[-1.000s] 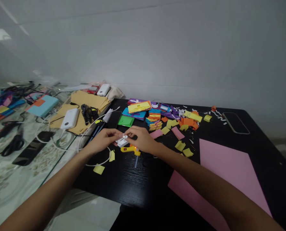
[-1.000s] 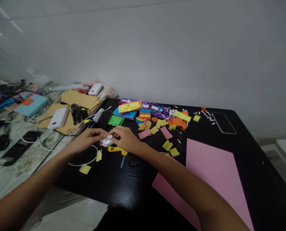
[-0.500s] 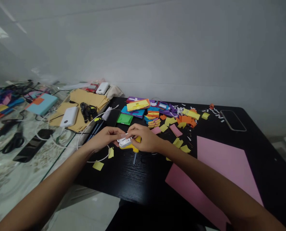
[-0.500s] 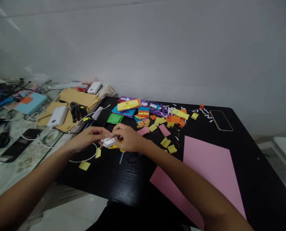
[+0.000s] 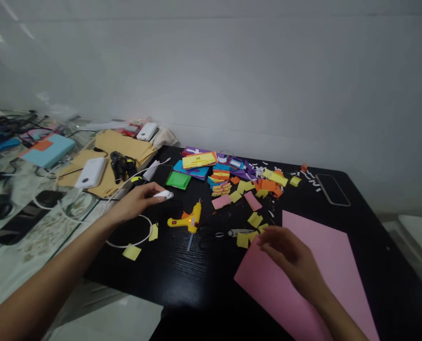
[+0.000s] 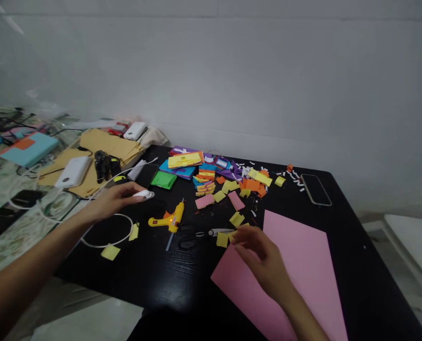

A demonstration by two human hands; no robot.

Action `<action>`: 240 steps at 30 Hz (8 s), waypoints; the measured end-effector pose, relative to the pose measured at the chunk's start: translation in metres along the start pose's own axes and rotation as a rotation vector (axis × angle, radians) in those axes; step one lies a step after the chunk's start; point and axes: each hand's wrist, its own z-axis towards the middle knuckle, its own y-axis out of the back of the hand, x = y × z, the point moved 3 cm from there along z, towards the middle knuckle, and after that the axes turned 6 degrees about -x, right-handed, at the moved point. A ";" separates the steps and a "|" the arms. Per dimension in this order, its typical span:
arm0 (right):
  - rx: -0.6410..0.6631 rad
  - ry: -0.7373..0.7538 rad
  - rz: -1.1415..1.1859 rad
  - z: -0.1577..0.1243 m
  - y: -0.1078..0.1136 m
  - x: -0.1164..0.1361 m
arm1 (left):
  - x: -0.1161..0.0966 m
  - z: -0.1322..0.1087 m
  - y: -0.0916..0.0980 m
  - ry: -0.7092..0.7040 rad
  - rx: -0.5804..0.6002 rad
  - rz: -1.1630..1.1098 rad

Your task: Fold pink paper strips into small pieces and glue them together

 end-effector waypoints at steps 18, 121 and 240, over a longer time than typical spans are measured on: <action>-0.223 0.222 -0.853 -0.093 0.063 -0.089 | -0.003 0.186 0.019 0.160 -0.322 0.683; -0.711 -0.083 -1.016 0.155 0.214 -0.142 | -0.027 -0.110 -0.237 -0.389 0.015 0.097; 0.075 0.390 -0.898 -0.057 -0.039 -0.051 | -0.023 -0.129 -0.215 -0.493 0.075 0.592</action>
